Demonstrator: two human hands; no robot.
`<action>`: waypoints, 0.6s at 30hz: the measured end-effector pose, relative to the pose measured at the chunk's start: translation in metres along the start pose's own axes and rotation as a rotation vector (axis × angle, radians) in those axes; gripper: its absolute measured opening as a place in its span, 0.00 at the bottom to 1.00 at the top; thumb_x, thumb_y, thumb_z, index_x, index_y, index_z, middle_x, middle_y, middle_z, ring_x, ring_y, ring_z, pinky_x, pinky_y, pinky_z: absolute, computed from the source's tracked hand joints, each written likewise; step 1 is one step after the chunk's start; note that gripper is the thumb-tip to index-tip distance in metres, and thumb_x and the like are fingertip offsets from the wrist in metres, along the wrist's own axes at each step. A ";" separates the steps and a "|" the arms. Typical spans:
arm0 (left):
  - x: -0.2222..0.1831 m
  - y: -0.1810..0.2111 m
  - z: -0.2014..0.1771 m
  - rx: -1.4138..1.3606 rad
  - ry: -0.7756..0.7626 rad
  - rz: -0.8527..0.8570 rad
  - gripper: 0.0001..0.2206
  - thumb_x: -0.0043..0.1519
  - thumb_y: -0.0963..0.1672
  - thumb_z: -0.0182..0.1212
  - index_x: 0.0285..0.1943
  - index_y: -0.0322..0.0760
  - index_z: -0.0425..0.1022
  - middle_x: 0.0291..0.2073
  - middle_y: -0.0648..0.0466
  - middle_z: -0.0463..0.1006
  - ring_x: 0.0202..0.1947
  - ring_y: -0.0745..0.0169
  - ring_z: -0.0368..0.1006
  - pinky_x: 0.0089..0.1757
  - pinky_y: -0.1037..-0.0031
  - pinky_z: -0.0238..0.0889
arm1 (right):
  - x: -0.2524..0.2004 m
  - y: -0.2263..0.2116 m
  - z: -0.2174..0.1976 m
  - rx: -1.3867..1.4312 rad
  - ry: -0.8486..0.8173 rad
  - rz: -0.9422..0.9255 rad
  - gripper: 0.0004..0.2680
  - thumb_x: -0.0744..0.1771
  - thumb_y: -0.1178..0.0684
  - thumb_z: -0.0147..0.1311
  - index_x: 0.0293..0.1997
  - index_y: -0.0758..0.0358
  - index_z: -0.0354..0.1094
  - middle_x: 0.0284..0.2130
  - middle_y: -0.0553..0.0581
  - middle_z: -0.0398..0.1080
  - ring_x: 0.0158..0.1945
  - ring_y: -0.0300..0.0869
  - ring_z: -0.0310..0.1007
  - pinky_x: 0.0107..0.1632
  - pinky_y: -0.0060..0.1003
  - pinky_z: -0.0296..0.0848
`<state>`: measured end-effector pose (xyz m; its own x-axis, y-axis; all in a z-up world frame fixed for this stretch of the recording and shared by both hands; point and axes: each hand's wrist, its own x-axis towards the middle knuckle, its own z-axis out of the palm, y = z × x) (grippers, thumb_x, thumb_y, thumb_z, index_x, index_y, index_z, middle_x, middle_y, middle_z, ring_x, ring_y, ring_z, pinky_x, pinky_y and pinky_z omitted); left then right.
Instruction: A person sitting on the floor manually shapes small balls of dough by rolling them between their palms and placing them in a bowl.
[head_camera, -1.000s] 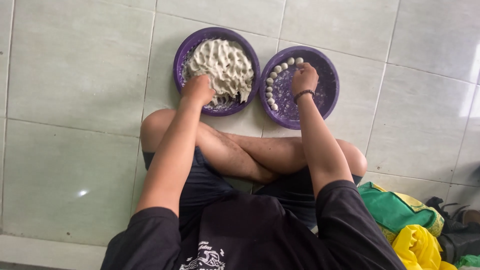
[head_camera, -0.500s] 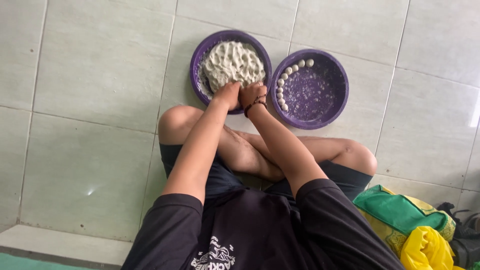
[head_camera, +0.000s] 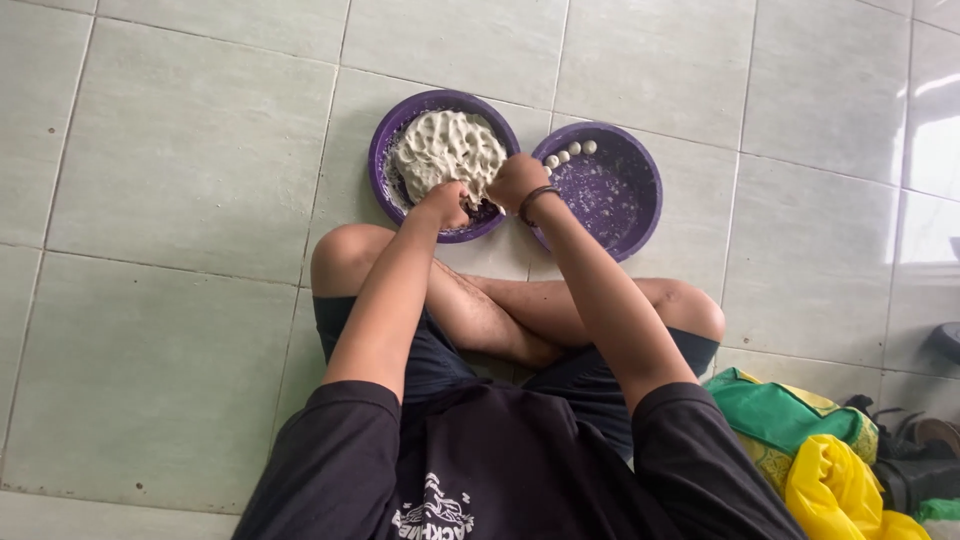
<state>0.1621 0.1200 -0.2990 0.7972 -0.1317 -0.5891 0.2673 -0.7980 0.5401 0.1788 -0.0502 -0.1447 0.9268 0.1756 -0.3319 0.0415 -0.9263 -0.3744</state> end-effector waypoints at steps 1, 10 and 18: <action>0.010 -0.001 -0.002 0.039 0.002 0.006 0.27 0.52 0.45 0.68 0.64 0.48 0.71 0.62 0.49 0.72 0.65 0.48 0.67 0.61 0.56 0.62 | -0.012 -0.007 -0.027 0.224 0.011 -0.005 0.05 0.54 0.56 0.53 0.12 0.53 0.72 0.09 0.52 0.67 0.15 0.46 0.71 0.22 0.38 0.67; -0.171 0.138 -0.057 -1.557 -0.121 0.081 0.40 0.62 0.65 0.42 0.71 0.37 0.62 0.53 0.48 0.77 0.42 0.54 0.79 0.45 0.58 0.74 | -0.122 -0.029 -0.022 1.395 0.162 0.067 0.10 0.64 0.63 0.62 0.47 0.76 0.70 0.34 0.62 0.74 0.31 0.41 0.77 0.33 0.33 0.82; -0.180 0.144 -0.029 -1.795 -0.105 0.274 0.29 0.68 0.58 0.49 0.68 0.35 0.67 0.60 0.38 0.74 0.59 0.43 0.74 0.55 0.59 0.72 | -0.187 -0.024 -0.033 0.404 0.571 -0.425 0.07 0.62 0.56 0.58 0.41 0.54 0.79 0.34 0.58 0.73 0.41 0.53 0.72 0.45 0.45 0.71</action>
<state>0.0727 0.0458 -0.0982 0.8991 -0.2247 -0.3756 0.3996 0.7715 0.4952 0.0168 -0.0719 -0.0456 0.9140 0.1867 0.3601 0.3954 -0.6081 -0.6884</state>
